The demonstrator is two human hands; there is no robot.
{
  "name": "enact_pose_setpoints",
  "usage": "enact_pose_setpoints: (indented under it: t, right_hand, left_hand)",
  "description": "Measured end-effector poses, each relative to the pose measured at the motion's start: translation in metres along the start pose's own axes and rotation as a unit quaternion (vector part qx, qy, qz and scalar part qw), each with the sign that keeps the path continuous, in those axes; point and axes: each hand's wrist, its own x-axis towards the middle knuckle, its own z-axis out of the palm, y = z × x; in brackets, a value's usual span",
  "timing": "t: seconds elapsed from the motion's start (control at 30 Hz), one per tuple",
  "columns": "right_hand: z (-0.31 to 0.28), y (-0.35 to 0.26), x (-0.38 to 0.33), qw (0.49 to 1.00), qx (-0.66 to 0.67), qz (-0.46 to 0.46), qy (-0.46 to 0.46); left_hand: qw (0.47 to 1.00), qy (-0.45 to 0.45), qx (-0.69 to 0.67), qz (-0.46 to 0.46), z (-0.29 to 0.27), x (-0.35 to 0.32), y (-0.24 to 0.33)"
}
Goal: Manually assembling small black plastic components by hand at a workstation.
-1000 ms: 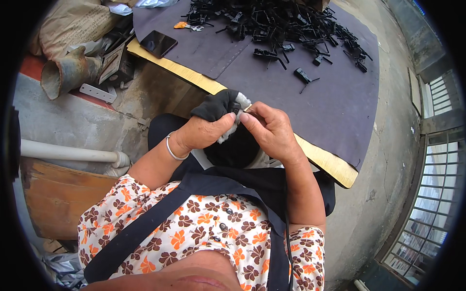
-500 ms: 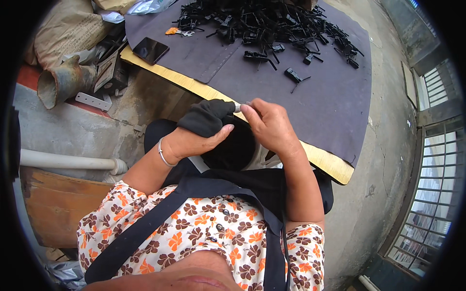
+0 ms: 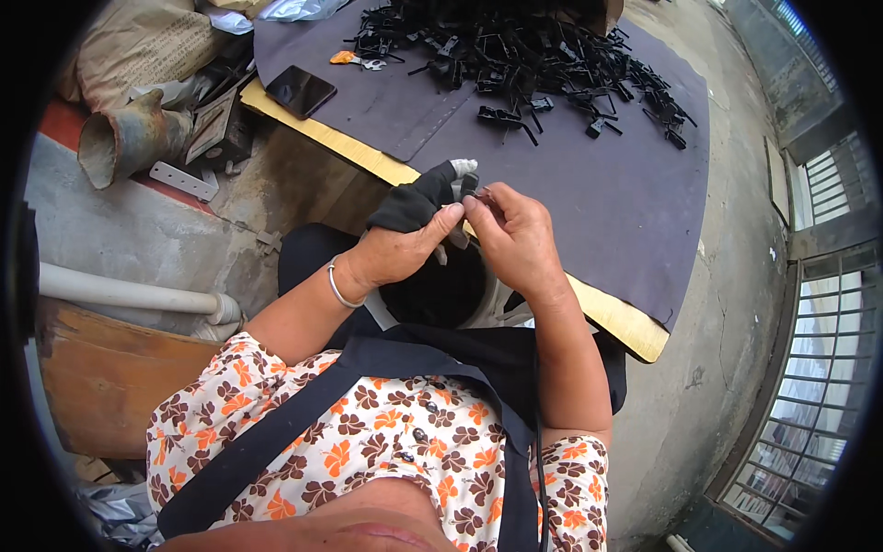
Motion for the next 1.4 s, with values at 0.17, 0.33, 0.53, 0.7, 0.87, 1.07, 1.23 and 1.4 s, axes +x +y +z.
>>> enact_pose_setpoints:
  t: [0.17, 0.33, 0.53, 0.7, 0.87, 1.07, 1.23, 1.4]
  right_hand:
    - [-0.004, 0.002, -0.011, 0.994, 0.036, -0.103, -0.020]
    - [0.008, -0.004, -0.017, 0.975, -0.050, -0.209, 0.059]
    - [0.007, 0.004, -0.014, 0.990, 0.129, -0.007, 0.050]
    - [-0.005, -0.001, -0.017, 0.994, 0.107, -0.024, -0.017]
    - [0.000, -0.008, -0.021, 0.996, -0.028, -0.090, -0.005]
    - [0.015, 0.009, -0.022, 0.999, -0.034, -0.030, -0.017]
    - [0.024, 0.017, -0.019, 0.995, 0.099, -0.003, -0.011]
    - [0.003, 0.010, -0.018, 0.999, 0.007, -0.010, -0.045]
  left_hand:
    - [0.995, -0.006, -0.033, -0.094, -0.005, -0.002, 0.014]
    - [1.000, 0.018, 0.000, -0.013, 0.002, -0.003, 0.003]
    - [0.999, -0.035, -0.015, 0.008, 0.006, -0.005, 0.008]
    - [0.999, -0.047, -0.010, 0.010, 0.000, -0.002, 0.010]
    - [0.998, -0.024, 0.040, 0.045, 0.002, -0.002, 0.011]
    - [0.974, 0.010, 0.186, 0.132, 0.006, -0.007, 0.002]
    - [0.966, 0.007, 0.229, 0.117, 0.004, -0.008, 0.005]
    - [0.996, 0.001, -0.023, -0.091, -0.006, -0.002, 0.015]
